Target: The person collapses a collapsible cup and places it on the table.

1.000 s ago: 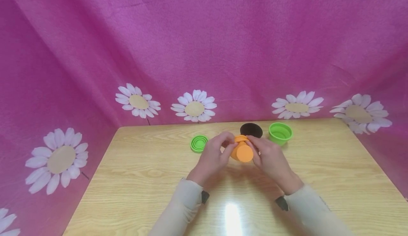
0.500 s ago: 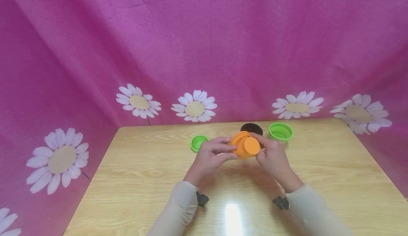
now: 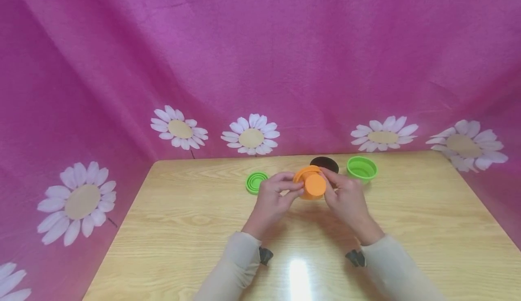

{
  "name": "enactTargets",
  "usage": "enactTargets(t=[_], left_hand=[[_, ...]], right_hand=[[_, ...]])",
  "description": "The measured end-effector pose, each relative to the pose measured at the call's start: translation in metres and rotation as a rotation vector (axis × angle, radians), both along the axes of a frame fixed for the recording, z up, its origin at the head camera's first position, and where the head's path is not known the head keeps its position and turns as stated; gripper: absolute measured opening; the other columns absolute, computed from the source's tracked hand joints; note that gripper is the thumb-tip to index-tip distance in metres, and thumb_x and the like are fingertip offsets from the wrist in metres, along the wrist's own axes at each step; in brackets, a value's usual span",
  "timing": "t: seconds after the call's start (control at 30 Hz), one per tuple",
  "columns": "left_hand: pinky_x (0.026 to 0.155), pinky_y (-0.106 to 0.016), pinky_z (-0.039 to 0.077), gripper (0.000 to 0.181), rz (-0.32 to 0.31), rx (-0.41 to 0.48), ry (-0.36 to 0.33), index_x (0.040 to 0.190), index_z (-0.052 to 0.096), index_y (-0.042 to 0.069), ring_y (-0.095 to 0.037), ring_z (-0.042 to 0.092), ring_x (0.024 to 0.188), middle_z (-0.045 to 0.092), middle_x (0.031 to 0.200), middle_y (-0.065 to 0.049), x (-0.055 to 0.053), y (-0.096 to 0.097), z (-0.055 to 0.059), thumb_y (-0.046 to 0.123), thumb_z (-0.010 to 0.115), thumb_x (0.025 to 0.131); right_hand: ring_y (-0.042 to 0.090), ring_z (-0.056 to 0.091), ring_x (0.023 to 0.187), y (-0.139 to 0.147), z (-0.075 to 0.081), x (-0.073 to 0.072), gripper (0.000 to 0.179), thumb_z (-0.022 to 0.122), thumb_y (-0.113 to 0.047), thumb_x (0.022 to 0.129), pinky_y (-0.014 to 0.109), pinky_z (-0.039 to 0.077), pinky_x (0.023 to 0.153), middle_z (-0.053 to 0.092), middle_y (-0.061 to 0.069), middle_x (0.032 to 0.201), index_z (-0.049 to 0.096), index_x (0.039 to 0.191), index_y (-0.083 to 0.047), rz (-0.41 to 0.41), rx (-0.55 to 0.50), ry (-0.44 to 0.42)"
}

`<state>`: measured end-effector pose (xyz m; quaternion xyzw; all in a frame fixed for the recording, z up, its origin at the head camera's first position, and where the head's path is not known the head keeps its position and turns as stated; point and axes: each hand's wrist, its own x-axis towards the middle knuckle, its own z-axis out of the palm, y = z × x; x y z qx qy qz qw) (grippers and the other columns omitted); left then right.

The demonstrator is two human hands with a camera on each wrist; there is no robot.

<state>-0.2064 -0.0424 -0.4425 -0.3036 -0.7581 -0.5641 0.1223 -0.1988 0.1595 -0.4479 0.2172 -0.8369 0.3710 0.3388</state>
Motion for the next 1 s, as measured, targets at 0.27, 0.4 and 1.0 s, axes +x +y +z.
enactTargets(t=[0.27,0.4,1.0], left_hand=[[0.083,-0.025,0.059,0.015,0.129,0.099,-0.213,0.099,0.079,0.003,-0.014,0.067,0.101,0.073,0.104,-0.001,-0.002,0.01,0.005,0.003,0.08,0.085],[0.079,-0.027,0.06,0.013,0.196,0.21,-0.292,0.095,0.079,0.001,-0.016,0.069,0.095,0.074,0.102,-0.005,-0.004,0.012,0.004,0.0,0.082,0.082],[0.079,-0.027,0.06,0.012,0.33,0.322,-0.362,0.097,0.08,0.007,-0.015,0.07,0.093,0.075,0.1,-0.001,-0.001,0.024,0.008,0.007,0.081,0.085]], right_hand=[[0.016,0.067,0.074,-0.001,0.001,0.002,0.024,0.068,-0.003,0.095,0.019,0.056,0.062,0.074,0.014,0.092,0.069,0.118,0.005,0.007,-0.208,-0.256],[0.014,0.068,0.084,-0.001,0.0,0.004,0.019,0.064,0.003,0.095,0.025,0.061,0.072,0.07,0.015,0.098,0.062,0.114,0.007,0.172,-0.503,-0.397],[0.025,0.066,0.095,-0.027,0.018,0.029,0.017,0.077,0.017,0.078,0.022,0.058,0.073,0.068,0.026,0.116,0.073,0.094,0.013,0.122,-0.451,-0.196]])
